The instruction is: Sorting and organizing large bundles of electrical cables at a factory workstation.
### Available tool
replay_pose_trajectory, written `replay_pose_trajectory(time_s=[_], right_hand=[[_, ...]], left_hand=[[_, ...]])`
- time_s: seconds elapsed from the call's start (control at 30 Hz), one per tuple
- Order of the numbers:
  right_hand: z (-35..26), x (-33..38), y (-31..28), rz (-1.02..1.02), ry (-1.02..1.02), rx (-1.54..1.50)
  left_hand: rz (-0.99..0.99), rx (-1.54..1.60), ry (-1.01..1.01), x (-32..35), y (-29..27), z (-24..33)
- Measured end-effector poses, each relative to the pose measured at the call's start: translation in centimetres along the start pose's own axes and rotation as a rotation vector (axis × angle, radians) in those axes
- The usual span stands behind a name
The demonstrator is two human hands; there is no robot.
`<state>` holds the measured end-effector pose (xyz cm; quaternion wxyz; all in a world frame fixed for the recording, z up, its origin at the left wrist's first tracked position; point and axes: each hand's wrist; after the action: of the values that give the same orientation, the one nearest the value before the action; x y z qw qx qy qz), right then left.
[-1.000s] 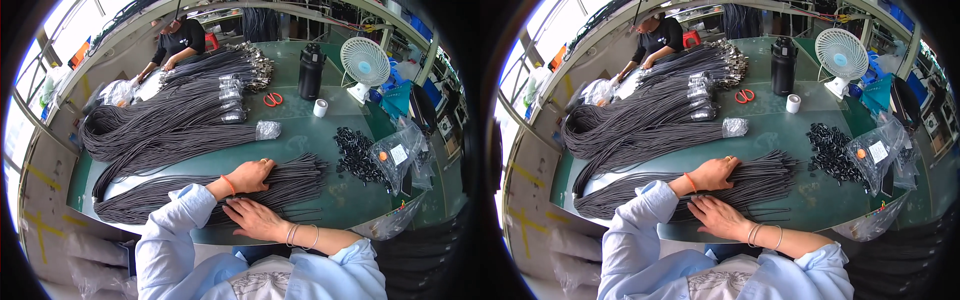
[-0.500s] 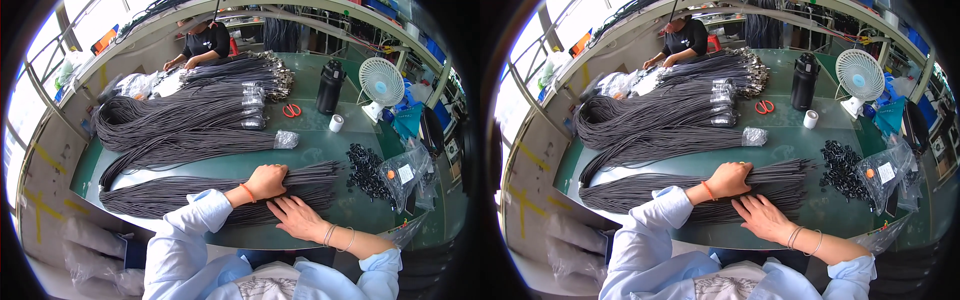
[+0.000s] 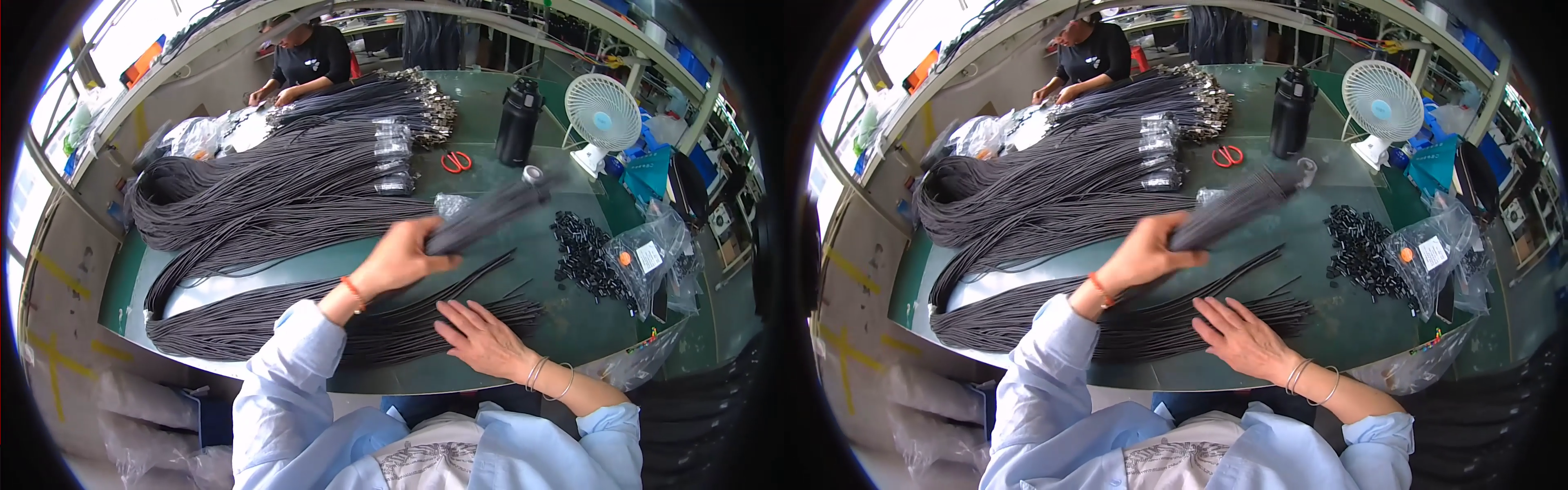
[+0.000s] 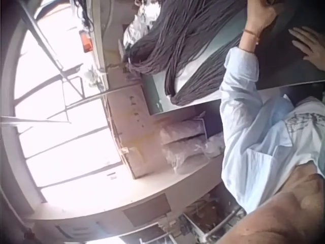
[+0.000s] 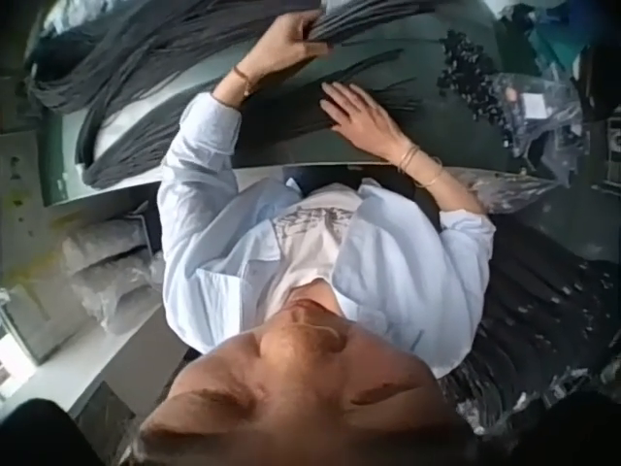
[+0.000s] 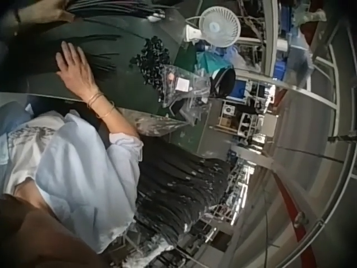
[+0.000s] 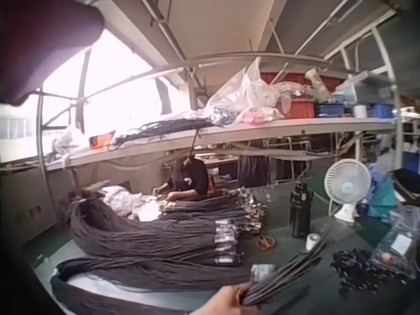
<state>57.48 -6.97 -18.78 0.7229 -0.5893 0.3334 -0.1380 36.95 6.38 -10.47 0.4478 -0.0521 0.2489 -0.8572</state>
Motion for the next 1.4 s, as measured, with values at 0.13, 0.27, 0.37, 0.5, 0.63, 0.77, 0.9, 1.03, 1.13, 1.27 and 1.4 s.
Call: replay_pose_trajectory(time_s=[0.13,0.27,0.37,0.5,0.63,0.77,0.9,1.03,1.13,1.27,1.4], right_hand=[[0.1,0.5,0.3,-0.017,0.104,-0.114],[-0.1,2.2,0.5,-0.058,0.079,-0.11],[-0.2,2.1,0.3,-0.059,0.102,-0.104],[-0.1,1.7,0.4,-0.075,0.131,-0.115],[0.1,1.8,0.6,-0.09,0.16,-0.139],[-0.1,1.7,0.9,-0.077,0.181,-0.143],[-0.7,1.9,0.7,-0.058,0.168,-0.106],[-1.1,1.9,0.6,-0.038,0.131,-0.091],[-1.9,0.1,0.8,-0.017,0.1,-0.093],[-3.4,-2.8,1.7,0.007,0.005,-0.176],[-4.6,-5.0,3.3,0.046,-0.109,-0.162]], left_hand=[[-0.217,-0.296,0.209,-0.2,5.4,-6.6],[-0.247,-0.275,0.17,3.9,-0.6,-6.7],[-0.239,-0.297,-0.072,10.6,-10.6,-7.2],[0.003,-0.553,-0.557,25.5,-25.8,-12.5],[0.125,-0.662,-0.976,35.3,-31.7,-16.4],[0.165,-0.761,-0.906,37.6,-32.3,-18.4],[0.164,-0.724,-0.87,34.9,-30.6,-17.5],[-0.04,-0.737,-0.582,26.0,-24.2,-17.1],[-0.137,-0.71,-0.412,19.6,-18.7,-14.4],[-0.291,-0.666,-0.043,11.6,-11.9,-13.1],[-0.401,-0.596,0.123,3.6,-4.1,-11.4]])
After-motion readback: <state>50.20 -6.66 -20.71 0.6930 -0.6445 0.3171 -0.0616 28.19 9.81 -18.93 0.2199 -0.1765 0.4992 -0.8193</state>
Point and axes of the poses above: each hand's wrist, its own x-axis away from the middle knuckle, its own y-axis out of the palm, z = x × y, and after that the axes turned 2 degrees about x, right-handed
